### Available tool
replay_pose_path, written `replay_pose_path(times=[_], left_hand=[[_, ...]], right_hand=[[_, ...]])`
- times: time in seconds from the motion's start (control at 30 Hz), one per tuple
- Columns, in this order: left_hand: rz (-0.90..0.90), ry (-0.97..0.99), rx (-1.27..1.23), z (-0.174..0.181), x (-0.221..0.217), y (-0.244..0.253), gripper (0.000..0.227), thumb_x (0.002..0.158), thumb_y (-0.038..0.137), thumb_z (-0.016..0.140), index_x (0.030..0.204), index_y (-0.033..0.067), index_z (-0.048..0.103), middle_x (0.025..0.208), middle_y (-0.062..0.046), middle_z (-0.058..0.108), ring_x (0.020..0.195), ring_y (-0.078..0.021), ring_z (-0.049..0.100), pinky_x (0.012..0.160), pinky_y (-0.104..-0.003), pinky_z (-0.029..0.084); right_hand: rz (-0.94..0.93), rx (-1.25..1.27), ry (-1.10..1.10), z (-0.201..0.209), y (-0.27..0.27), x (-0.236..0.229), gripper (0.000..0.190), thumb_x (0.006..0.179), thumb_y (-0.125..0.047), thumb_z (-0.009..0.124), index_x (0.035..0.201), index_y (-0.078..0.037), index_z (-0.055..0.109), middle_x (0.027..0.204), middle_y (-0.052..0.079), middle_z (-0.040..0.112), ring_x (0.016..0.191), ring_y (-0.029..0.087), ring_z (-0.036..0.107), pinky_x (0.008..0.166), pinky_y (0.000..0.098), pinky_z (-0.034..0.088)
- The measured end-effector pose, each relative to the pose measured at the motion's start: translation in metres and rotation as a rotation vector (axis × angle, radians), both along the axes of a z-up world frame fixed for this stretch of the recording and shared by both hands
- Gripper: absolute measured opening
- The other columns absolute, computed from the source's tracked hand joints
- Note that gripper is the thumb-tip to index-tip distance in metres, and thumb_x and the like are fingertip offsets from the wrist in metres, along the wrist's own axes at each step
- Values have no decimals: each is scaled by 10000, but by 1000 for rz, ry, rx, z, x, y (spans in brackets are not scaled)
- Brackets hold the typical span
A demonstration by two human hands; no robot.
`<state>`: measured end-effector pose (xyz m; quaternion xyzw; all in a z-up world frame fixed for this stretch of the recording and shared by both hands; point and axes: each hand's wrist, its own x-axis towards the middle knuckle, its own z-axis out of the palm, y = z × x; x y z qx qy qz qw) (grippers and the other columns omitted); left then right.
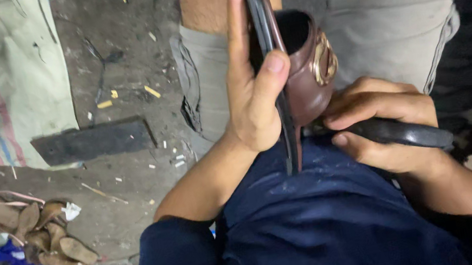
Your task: The person assembles brown slide sandals by attaching black soles to the upper straps. They use a handheld grinding machine to smooth the edges of the soles and then press them onto the sandals by hand.
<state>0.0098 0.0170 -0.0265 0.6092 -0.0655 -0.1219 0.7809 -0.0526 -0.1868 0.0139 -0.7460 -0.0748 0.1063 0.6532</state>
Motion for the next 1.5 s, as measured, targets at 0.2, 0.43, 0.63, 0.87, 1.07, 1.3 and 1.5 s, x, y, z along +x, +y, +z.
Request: replay_pose_path(times=[0.2, 0.43, 0.63, 0.87, 1.07, 1.3, 1.5], left_hand=[[60, 192, -84, 1, -6, -5, 794, 1089, 277, 507, 1672, 16, 37, 1720, -94, 129, 1468, -141, 331, 1202, -273, 237], [94, 175, -80, 1, -11, -4, 764, 1139, 295, 500, 1696, 25, 52, 1705, -80, 213, 1444, -131, 297, 1225, -254, 223], [145, 152, 3, -8, -22, -8, 734, 1169, 346, 481, 1692, 18, 84, 1673, -69, 227, 1419, -128, 346, 1229, -247, 256], [148, 187, -80, -9, -20, -8, 692, 1170, 291, 535, 1658, 41, 113, 1606, -65, 311, 1317, -117, 419, 1160, -238, 313], [165, 114, -105, -4, -6, 3, 640, 1093, 237, 641, 1572, 89, 244, 1415, -75, 458, 1197, -157, 487, 1097, -288, 374], [196, 89, -45, -13, -9, 0, 626, 1094, 273, 623, 1579, 83, 276, 1386, -74, 464, 1137, -150, 498, 1055, -296, 396], [223, 37, 2, -19, -13, -4, 555, 1136, 314, 586, 1564, 103, 301, 1450, -8, 427, 1182, -120, 497, 1089, -258, 399]], right_hand=[[-33, -60, 11, 3, 11, -1, 218, 783, -5, 813, 967, -22, 697, 974, 118, 724, 839, 197, 749, 769, 283, 596], [-14, -94, 15, 4, 16, 3, 217, 779, -14, 820, 944, -36, 681, 966, 106, 718, 834, 189, 736, 730, 265, 572], [-23, -102, 1, 7, 24, 5, 209, 793, -29, 820, 941, -35, 673, 963, 96, 698, 825, 186, 714, 716, 269, 558], [24, -161, 6, 0, 21, 11, 171, 787, -28, 823, 895, -30, 690, 876, 78, 688, 796, 179, 710, 671, 269, 544], [20, -6, -44, 6, 5, 13, 184, 743, -35, 764, 883, -50, 647, 941, 122, 697, 852, 228, 722, 777, 332, 594], [6, -207, -242, 22, 8, 12, 237, 701, -106, 851, 881, -67, 702, 916, 79, 734, 1022, 289, 672, 970, 423, 506], [-8, -261, -204, 16, 16, 18, 205, 724, -74, 856, 860, -72, 702, 884, 52, 743, 923, 233, 653, 861, 372, 481]])
